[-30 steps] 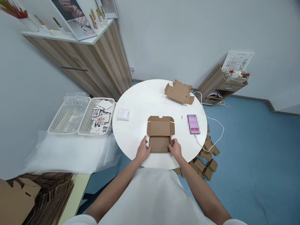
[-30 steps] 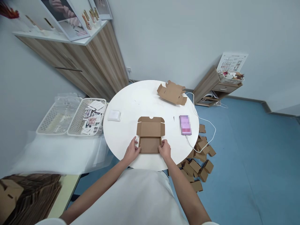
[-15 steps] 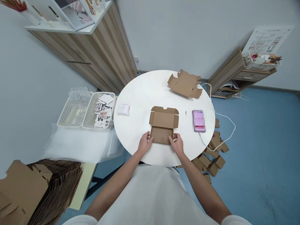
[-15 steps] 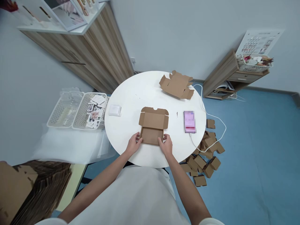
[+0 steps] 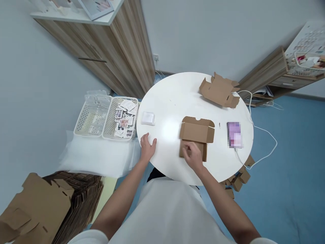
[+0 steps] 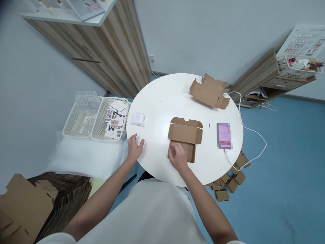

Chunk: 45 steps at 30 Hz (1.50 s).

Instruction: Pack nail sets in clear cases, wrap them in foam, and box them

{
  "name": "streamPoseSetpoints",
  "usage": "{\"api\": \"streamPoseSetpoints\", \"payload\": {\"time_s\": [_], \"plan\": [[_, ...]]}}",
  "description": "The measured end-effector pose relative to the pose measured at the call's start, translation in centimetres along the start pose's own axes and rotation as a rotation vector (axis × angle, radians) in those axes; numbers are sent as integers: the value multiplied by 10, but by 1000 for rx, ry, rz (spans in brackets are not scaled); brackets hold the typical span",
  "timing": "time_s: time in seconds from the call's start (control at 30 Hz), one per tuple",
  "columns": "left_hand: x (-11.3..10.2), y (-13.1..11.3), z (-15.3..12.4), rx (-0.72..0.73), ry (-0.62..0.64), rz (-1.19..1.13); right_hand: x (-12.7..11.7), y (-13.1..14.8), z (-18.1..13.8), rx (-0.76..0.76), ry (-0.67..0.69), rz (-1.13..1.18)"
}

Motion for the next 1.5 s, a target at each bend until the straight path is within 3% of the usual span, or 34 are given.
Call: {"api": "streamPoseSetpoints", "payload": {"time_s": [0.13, 0.27, 0.33, 0.43, 0.57, 0.67, 0.8, 0.97, 1.17, 1.37, 1.5], "plan": [[-18, 31, 48, -101, 44, -59, 65, 47, 42, 249, 263, 74], [-23, 47, 87, -253, 118, -185, 128, 67, 93, 640, 296, 346], [-22, 50, 102, -297, 147, -221, 150, 72, 114, 743, 285, 413], [-19, 51, 116, -302, 205, -230, 166, 77, 138, 739, 224, 332], [-12, 54, 121, -289, 279, -206, 175, 78, 151, 611, 141, 30], [-10, 58, 119, -243, 239, -224, 182, 75, 152, 572, 119, -64], [-10, 63, 108, -216, 136, -319, 188, 67, 143, 564, 92, 35], [-19, 52, 86, -228, 38, -424, 169, 69, 118, 509, 91, 127], [-23, -6, 39, -56, 14, -508, 94, 63, 64, 325, 12, 218], [20, -78, -8, 42, 189, -523, 8, 9, 14, 358, -52, 185], [54, -106, -29, 98, 354, -480, -27, -29, -5, 436, -44, 96]]}}
Point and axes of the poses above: each hand's wrist, its own z-axis towards the middle knuckle, its own x-axis out of the palm, y = z × x, the point moved 1 cm from there along z, towards the middle knuckle, and after that the axes turned 11 degrees about x, right-handed, at the moved point
